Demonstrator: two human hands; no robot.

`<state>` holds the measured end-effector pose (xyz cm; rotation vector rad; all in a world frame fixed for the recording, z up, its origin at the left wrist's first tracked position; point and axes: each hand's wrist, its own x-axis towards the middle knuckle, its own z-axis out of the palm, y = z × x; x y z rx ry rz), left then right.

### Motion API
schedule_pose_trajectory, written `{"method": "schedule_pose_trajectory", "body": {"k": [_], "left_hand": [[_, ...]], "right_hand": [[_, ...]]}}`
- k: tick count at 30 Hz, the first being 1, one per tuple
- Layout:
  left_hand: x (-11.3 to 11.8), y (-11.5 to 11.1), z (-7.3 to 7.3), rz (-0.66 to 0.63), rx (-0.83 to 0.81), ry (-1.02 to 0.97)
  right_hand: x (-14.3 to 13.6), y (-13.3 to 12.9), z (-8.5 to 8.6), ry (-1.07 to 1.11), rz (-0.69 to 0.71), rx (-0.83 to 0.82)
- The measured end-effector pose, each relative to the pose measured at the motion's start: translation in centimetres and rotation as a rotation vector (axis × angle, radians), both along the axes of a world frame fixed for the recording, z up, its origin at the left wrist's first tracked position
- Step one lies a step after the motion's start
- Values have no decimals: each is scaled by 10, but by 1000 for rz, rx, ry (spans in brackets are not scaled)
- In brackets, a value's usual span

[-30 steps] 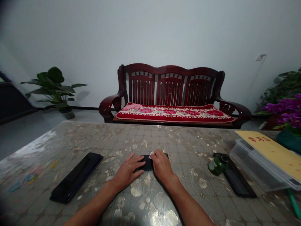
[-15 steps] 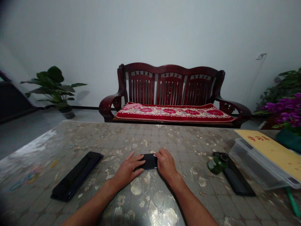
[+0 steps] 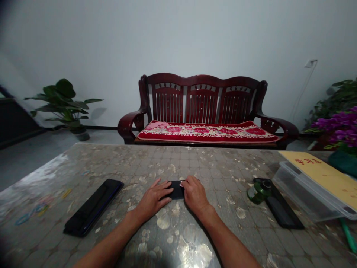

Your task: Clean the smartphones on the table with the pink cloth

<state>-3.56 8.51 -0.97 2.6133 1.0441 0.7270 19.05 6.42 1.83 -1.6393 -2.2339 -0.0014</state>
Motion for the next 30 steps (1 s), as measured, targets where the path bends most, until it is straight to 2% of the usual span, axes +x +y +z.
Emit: {"method": "schedule_pose_trajectory", "body": {"k": [8,16,24,30], "left_hand": [[0,1,2,10,-36,13],[0,1,-1,2,-25,11],[1,2,-4,10,-16,26],[2,0,-4,20,25,18]], "right_hand": [[24,7,8,-41,-184,-30],[1,-7,6,2,-39,-48],[22,-9,3,37,-181,-14],[-2,-21,1,65,-4,-18]]}}
